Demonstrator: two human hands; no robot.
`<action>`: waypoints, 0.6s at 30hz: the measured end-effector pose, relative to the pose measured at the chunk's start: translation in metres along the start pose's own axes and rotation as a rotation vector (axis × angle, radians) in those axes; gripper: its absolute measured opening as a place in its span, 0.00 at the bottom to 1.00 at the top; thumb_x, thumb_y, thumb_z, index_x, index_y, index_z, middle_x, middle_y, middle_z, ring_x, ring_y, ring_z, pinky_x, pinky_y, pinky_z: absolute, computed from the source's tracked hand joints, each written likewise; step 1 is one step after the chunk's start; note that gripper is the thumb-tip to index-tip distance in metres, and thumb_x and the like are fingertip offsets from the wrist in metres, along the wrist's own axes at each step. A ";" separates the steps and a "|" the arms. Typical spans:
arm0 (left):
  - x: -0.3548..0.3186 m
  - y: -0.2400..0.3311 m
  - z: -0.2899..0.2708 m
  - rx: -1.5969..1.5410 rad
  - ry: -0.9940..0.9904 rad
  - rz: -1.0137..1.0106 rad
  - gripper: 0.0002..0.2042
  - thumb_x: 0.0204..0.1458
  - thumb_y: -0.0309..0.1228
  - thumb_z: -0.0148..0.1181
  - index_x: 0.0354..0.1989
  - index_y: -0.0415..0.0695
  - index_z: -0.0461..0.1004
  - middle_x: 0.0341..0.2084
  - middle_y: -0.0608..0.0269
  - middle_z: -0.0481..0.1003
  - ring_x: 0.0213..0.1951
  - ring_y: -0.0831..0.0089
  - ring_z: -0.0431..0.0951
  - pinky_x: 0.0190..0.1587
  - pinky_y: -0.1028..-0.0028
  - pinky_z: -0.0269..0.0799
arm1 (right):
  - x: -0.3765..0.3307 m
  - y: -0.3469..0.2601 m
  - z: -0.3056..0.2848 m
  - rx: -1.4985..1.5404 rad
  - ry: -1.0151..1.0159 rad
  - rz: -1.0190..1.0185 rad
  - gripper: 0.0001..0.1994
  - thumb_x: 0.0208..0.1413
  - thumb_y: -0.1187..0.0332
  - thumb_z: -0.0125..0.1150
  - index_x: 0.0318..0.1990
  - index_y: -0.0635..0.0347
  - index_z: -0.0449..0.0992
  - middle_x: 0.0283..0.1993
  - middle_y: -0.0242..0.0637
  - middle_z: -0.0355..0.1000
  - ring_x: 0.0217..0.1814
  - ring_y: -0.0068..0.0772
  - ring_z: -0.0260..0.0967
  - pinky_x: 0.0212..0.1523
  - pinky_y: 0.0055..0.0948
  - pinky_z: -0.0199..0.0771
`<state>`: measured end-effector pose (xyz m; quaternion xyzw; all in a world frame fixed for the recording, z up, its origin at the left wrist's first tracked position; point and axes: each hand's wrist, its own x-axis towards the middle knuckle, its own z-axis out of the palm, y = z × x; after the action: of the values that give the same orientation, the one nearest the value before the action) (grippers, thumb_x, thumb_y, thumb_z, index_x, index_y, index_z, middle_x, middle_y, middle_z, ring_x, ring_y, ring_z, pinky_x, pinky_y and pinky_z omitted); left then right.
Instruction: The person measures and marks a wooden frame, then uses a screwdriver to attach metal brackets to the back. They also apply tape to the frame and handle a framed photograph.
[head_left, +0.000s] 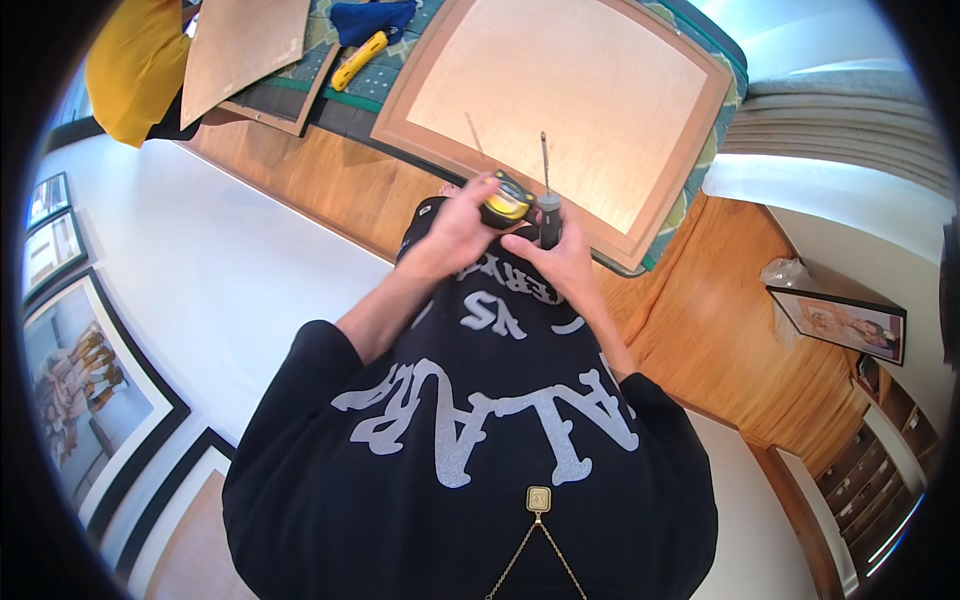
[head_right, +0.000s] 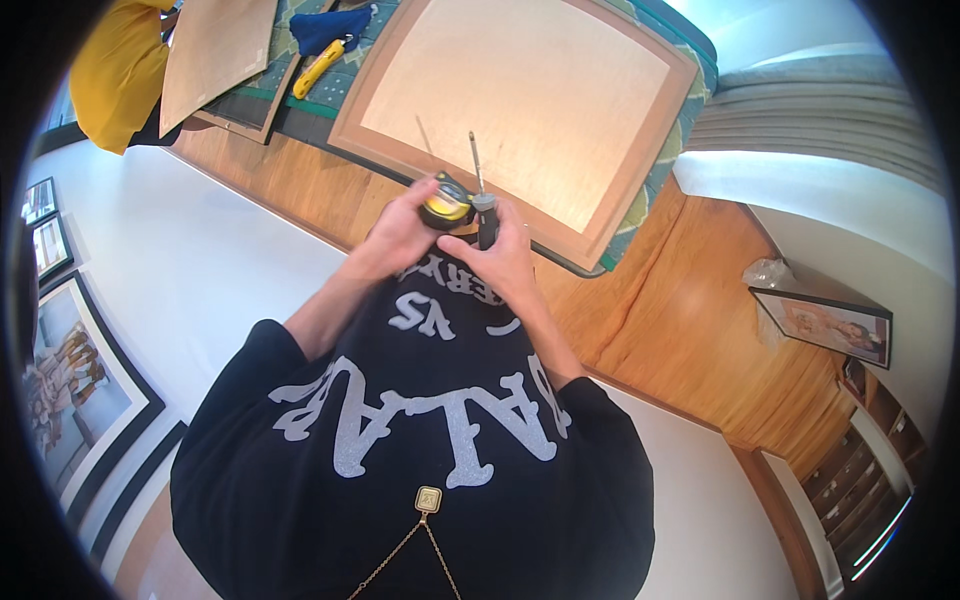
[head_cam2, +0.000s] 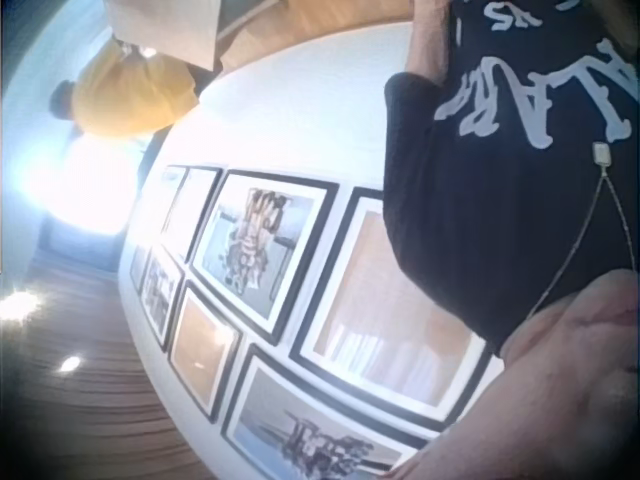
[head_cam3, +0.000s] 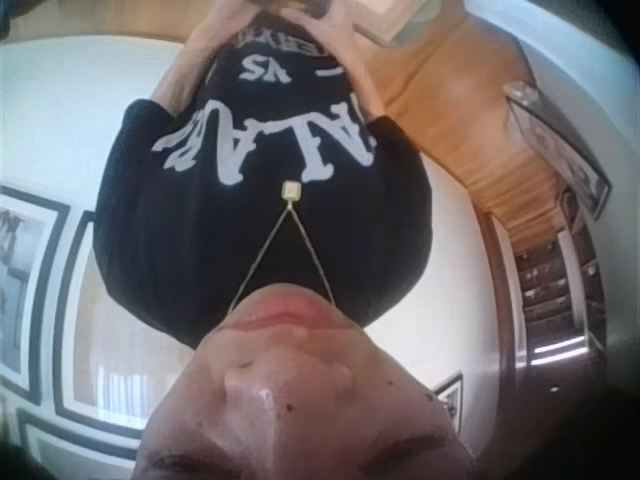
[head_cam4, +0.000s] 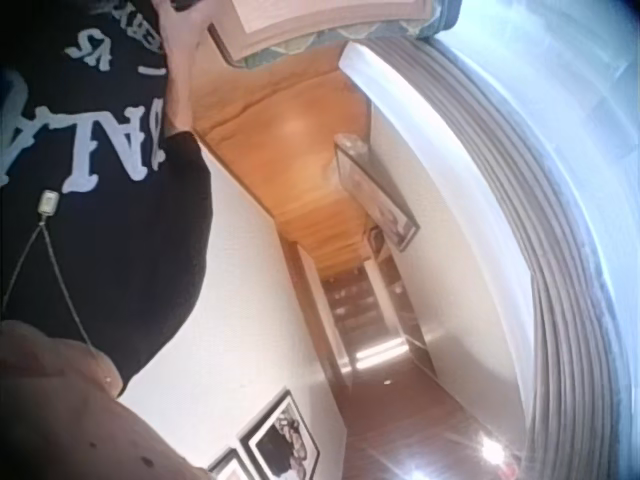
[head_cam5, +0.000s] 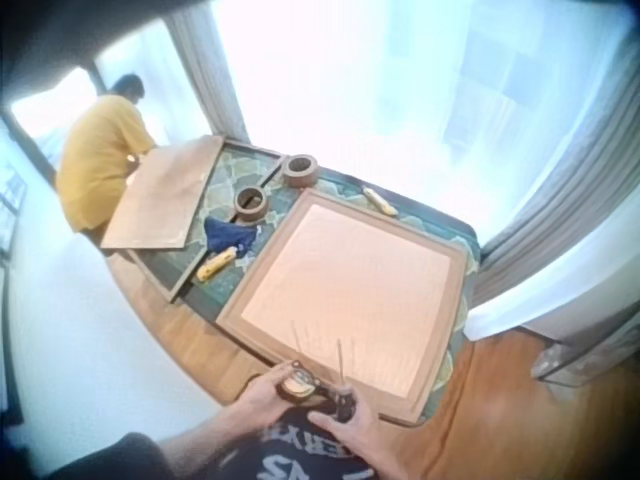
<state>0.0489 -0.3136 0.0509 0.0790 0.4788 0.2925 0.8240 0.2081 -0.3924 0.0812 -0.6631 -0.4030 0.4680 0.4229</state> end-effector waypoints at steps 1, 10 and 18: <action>-0.005 -0.005 0.007 0.013 0.008 0.018 0.26 0.68 0.34 0.47 0.71 0.43 0.50 0.55 0.52 0.69 0.53 0.60 0.75 0.55 0.58 0.74 | 0.005 0.000 0.011 -0.215 0.058 -0.127 0.35 0.35 0.56 0.83 0.48 0.67 0.73 0.46 0.42 0.74 0.46 0.38 0.74 0.48 0.32 0.75; -0.007 0.068 -0.050 0.385 -0.103 -0.293 0.15 0.66 0.39 0.52 0.55 0.44 0.64 0.47 0.60 0.72 0.45 0.69 0.79 0.46 0.64 0.80 | 0.044 -0.008 0.069 -0.179 0.000 0.216 0.34 0.30 0.50 0.83 0.39 0.68 0.76 0.34 0.41 0.77 0.38 0.36 0.76 0.41 0.32 0.75; 0.023 0.133 -0.126 0.643 -0.110 -0.211 0.13 0.62 0.41 0.58 0.45 0.44 0.73 0.30 0.67 0.72 0.32 0.77 0.77 0.30 0.72 0.79 | 0.062 -0.017 0.083 -0.288 -0.097 0.465 0.34 0.27 0.45 0.82 0.35 0.66 0.77 0.32 0.39 0.76 0.34 0.34 0.75 0.39 0.32 0.74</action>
<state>-0.1017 -0.2113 0.0222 0.3004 0.5070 0.0351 0.8071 0.1410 -0.3146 0.0626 -0.7680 -0.3221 0.5214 0.1857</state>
